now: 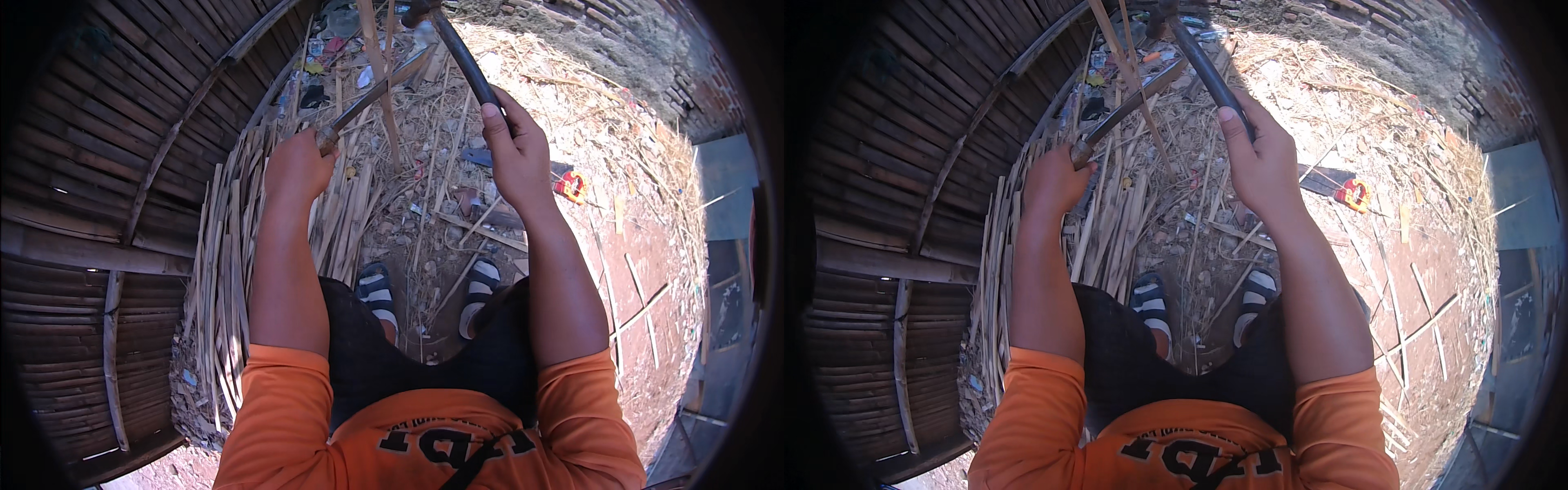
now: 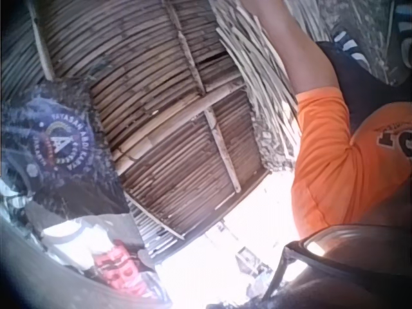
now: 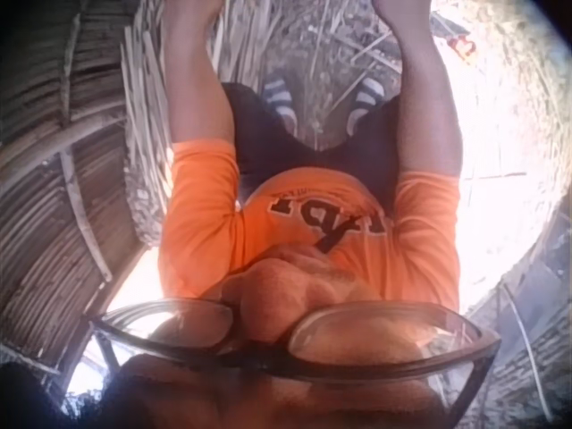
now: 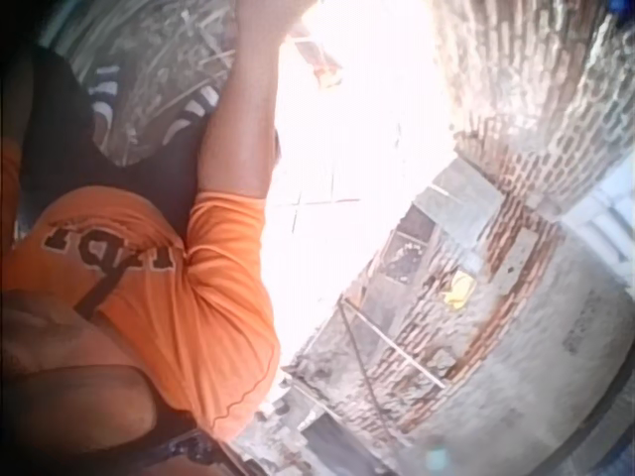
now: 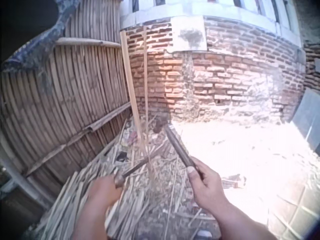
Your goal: The person shaves and scrapes long strips of bamboo using a knife, occasionally using a hammer to tap the knife along the wood.
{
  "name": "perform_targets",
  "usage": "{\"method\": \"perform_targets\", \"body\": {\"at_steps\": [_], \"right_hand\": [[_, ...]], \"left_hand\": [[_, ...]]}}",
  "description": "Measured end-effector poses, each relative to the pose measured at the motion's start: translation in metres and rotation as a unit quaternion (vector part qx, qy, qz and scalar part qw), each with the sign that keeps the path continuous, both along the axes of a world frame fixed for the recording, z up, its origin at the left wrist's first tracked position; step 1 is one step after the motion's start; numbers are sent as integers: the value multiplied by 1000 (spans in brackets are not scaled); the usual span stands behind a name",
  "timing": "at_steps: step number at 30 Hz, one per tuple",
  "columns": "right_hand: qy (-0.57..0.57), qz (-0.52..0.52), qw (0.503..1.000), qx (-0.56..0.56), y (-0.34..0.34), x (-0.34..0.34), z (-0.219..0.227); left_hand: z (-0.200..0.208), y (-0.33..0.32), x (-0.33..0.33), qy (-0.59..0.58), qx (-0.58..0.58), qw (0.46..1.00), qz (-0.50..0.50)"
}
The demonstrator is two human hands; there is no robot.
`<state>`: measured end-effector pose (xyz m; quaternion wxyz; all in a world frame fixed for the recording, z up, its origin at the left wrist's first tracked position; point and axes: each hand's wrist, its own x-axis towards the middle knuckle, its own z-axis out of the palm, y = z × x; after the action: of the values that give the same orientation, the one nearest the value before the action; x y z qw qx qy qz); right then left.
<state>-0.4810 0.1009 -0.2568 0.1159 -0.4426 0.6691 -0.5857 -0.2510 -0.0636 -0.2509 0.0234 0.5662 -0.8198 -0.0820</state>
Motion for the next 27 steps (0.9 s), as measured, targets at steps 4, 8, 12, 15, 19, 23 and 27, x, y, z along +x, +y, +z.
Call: {"method": "perform_targets", "body": {"at_steps": [4,8,12,15,19,23,27], "right_hand": [[17,-10,1000,1,-4,2,-11],[37,-11,980,193,-6,-5,-22],[26,-15,996,79,-5,-1,-19],[0,-4,1000,12,-5,-1,-1],[78,-20,983,165,-11,-8,-26],[29,-4,983,181,-14,1,-42],[19,-16,996,89,-9,8,-17]], "left_hand": [[-2,-1,-1,3,-1,1000,-1],[-1,0,-5,-9,-7,1000,-8],[-10,-1,-4,-3,2,1000,3],[-11,-1,-2,-2,2,1000,-2],[-8,0,-6,0,9,1000,4],[-11,-1,-4,-17,4,1000,-2],[-17,-2,-4,-25,8,1000,5]]}}
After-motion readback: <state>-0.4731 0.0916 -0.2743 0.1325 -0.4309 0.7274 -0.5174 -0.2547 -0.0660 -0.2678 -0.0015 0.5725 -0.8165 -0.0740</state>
